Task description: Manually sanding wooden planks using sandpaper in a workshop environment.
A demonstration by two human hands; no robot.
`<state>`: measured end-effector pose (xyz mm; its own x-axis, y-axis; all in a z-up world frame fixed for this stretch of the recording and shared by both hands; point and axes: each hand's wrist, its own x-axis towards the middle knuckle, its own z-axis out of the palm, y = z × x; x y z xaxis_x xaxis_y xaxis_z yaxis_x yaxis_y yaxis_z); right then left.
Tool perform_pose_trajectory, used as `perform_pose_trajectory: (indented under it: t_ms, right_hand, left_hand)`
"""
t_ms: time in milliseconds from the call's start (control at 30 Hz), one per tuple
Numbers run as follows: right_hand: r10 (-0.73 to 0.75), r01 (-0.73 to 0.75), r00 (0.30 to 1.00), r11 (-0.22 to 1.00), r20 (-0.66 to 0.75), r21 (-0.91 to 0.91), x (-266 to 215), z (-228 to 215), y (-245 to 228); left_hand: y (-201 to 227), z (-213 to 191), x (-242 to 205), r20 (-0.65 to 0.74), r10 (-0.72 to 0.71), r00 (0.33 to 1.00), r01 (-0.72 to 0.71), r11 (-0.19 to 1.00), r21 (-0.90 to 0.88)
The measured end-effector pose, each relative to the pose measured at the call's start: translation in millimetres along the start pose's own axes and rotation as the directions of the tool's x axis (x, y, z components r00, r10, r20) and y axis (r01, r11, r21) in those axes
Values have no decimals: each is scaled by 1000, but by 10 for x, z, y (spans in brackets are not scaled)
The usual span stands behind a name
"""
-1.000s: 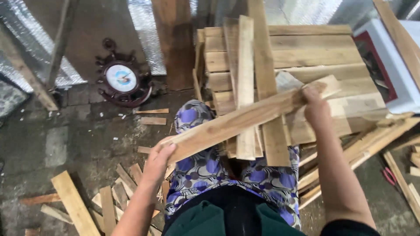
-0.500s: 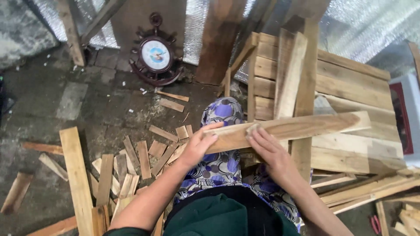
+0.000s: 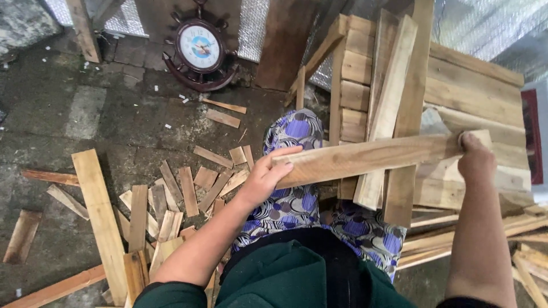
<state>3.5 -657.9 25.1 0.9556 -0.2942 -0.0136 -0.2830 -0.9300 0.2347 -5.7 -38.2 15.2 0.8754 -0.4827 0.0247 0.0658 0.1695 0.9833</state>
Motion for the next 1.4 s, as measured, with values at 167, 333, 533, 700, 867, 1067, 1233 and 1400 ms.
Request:
perform_pose_trajectory:
  t_ms: [167, 333, 533, 700, 867, 1067, 1233, 1400]
  right_hand:
    - [-148, 183, 947, 978, -286, 99, 25, 448, -74]
    - [-18, 129, 972, 875, -236, 467, -695, -143, -1667]
    - [-640, 745, 660, 489, -394, 454, -1493, -988, -2782]
    - [-439, 557, 830, 670, -342, 491, -1381, -1361, -2313]
    - [-215, 356, 914, 833, -345, 423, -843, -817, -1136]
    - [63, -37, 995, 958, -84, 283, -386, -123, 2]
    - [307, -259, 952, 840, -23, 478, -477, -430, -465]
    - [-112, 315, 935, 693, -335, 649, -1073, -1358, -1738]
  left_hand:
    - [34, -38, -29, -15, 66, 998, -65, 997, 30]
    - [263, -51, -68, 7, 122, 993, -122, 990, 77]
    - [574, 99, -21, -237, -314, 919, 294, 949, -114]
    - [739, 120, 48, -365, -435, 823, 491, 868, 74]
    - [337, -66, 95, -295, -285, 912, 243, 955, -172]
    - [758, 160, 72, -201, 135, 970, -33, 897, 441]
    - [659, -8, 159, -309, -228, 923, 313, 913, 262]
    - [436, -178, 231, -255, -325, 911, 374, 911, 175]
